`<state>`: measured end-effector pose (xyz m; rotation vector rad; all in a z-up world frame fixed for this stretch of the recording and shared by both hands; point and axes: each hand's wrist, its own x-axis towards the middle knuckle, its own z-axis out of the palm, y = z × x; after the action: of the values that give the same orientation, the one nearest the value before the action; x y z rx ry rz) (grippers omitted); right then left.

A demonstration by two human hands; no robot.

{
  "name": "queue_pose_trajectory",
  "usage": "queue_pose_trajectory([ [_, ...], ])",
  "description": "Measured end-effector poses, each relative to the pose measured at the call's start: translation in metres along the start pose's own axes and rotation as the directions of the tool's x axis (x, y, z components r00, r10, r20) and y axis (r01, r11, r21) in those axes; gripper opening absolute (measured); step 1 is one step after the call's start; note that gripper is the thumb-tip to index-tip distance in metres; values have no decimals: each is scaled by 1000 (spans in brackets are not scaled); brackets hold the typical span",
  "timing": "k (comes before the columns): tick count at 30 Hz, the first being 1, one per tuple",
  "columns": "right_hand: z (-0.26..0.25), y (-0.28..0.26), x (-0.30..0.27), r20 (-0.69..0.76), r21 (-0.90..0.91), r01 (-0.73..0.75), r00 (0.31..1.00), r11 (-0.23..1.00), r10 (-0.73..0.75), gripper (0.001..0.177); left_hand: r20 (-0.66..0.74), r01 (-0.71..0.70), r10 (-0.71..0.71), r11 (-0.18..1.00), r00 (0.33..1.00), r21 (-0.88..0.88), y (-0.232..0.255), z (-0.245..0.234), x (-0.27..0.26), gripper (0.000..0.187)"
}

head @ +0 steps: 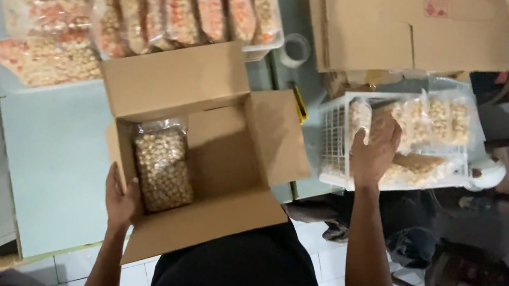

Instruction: The person assembles a cardboard box, then places several plastic bags of nuts into it. The person closes the box flaps and sets the filled box aside. The person then picks up another flat cardboard box and begins to assemble it.

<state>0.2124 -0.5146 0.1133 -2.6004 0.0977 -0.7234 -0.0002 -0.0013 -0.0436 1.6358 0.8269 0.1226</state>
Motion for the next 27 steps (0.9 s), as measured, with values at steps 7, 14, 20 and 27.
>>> queue_pose_trajectory([
  [7,26,81,-10,544,-92,-409,744,908,390,105,-144,17,15,975,989,222,26,-1,-17,78],
  [14,14,44,21,684,41,-570,615,820,393,75,-165,99,-71,981,984,169,32,13,-29,69],
  [20,-31,21,61,613,-181,-534,596,826,519,61,-152,74,-54,989,987,131,39,17,-29,60],
  [27,-59,43,83,335,-223,-23,937,975,98,50,-193,39,-40,999,980,-8,64,24,-42,56],
])
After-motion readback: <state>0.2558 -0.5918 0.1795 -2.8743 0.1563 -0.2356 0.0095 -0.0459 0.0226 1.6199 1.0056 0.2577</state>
